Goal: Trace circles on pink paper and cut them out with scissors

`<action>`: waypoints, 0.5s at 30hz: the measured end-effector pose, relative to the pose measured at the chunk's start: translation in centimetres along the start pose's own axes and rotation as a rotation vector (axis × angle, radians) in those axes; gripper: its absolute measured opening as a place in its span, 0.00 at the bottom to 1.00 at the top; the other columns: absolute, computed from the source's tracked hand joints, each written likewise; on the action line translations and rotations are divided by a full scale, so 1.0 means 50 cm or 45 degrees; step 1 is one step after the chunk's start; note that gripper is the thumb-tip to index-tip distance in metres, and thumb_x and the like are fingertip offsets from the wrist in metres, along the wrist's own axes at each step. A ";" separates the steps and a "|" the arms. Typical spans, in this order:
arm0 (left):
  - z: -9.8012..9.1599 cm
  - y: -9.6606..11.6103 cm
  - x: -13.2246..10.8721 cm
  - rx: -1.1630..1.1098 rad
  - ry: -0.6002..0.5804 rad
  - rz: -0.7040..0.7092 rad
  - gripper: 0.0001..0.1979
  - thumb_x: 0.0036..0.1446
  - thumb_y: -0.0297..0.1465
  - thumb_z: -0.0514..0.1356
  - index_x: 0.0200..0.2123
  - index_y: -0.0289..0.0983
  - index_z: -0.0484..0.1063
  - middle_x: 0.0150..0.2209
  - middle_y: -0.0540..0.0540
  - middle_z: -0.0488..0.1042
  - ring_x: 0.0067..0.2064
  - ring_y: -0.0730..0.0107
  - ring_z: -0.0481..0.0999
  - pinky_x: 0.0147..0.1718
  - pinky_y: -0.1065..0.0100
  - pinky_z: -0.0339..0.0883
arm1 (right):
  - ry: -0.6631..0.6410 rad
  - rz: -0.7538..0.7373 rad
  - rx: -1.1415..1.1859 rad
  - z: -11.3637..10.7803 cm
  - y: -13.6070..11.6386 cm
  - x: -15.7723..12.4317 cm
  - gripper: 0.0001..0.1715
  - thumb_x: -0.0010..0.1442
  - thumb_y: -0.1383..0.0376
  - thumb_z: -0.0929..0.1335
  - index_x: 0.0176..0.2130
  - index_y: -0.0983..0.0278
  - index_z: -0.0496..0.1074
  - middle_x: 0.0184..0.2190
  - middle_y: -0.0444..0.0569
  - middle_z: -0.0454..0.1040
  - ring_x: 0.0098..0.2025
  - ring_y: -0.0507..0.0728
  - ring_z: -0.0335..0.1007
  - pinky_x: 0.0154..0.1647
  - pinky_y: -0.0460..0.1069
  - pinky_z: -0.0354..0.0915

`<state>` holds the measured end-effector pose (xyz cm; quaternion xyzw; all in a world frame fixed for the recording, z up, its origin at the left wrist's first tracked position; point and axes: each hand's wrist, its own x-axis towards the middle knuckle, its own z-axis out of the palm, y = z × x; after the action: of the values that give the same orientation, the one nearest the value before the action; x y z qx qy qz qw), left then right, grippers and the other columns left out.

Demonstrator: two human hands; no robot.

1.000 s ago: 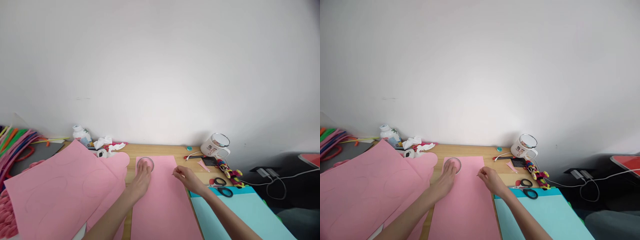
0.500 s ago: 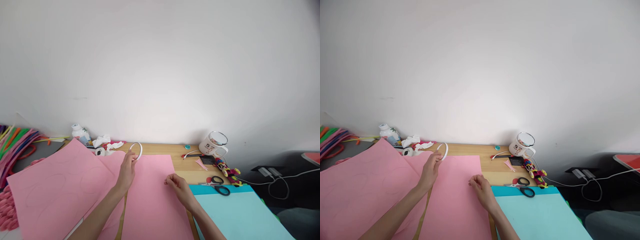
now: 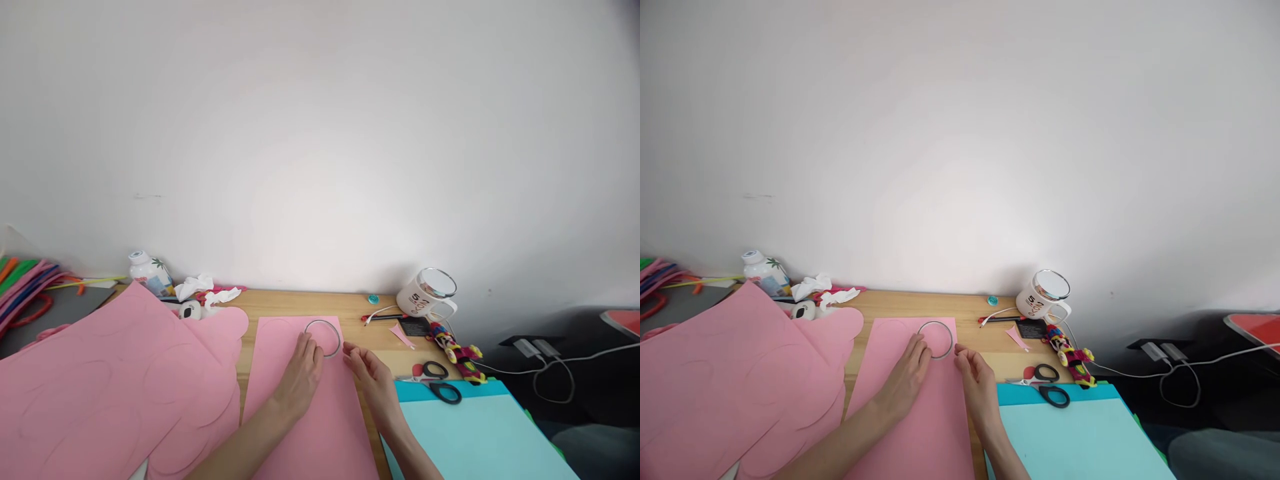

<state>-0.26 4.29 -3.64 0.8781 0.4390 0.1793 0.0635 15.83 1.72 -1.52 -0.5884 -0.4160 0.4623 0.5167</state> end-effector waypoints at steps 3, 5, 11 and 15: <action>0.008 -0.004 -0.002 -0.002 0.027 -0.014 0.15 0.51 0.22 0.50 0.43 0.37 0.65 0.42 0.41 0.69 0.55 0.52 0.62 0.57 0.47 0.52 | -0.021 0.022 0.012 0.003 0.004 0.003 0.25 0.50 0.45 0.66 0.30 0.65 0.71 0.46 0.59 0.73 0.53 0.64 0.65 0.52 0.55 0.61; 0.010 -0.006 -0.004 -0.036 0.045 -0.017 0.16 0.52 0.21 0.51 0.44 0.38 0.65 0.42 0.41 0.69 0.55 0.53 0.63 0.57 0.49 0.53 | -0.039 0.023 0.005 0.004 0.007 0.003 0.25 0.50 0.45 0.66 0.31 0.65 0.71 0.46 0.59 0.73 0.54 0.65 0.64 0.53 0.55 0.60; 0.008 -0.005 -0.001 -0.032 0.003 -0.057 0.20 0.52 0.17 0.44 0.46 0.36 0.63 0.47 0.40 0.67 0.58 0.57 0.60 0.54 0.53 0.60 | -0.142 -0.018 -0.060 -0.002 0.018 0.006 0.21 0.54 0.48 0.65 0.30 0.63 0.69 0.48 0.57 0.72 0.56 0.63 0.61 0.55 0.54 0.57; 0.018 -0.010 -0.004 0.033 -0.004 -0.046 0.20 0.54 0.17 0.44 0.48 0.34 0.61 0.50 0.38 0.65 0.60 0.56 0.58 0.54 0.54 0.62 | -0.189 -0.015 -0.091 -0.006 0.018 0.010 0.20 0.55 0.48 0.64 0.28 0.63 0.67 0.49 0.57 0.71 0.58 0.62 0.59 0.56 0.54 0.55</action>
<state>-0.42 4.48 -4.68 0.8712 0.4569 0.1710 0.0560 16.26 2.01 -2.48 -0.5682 -0.4730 0.4864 0.4657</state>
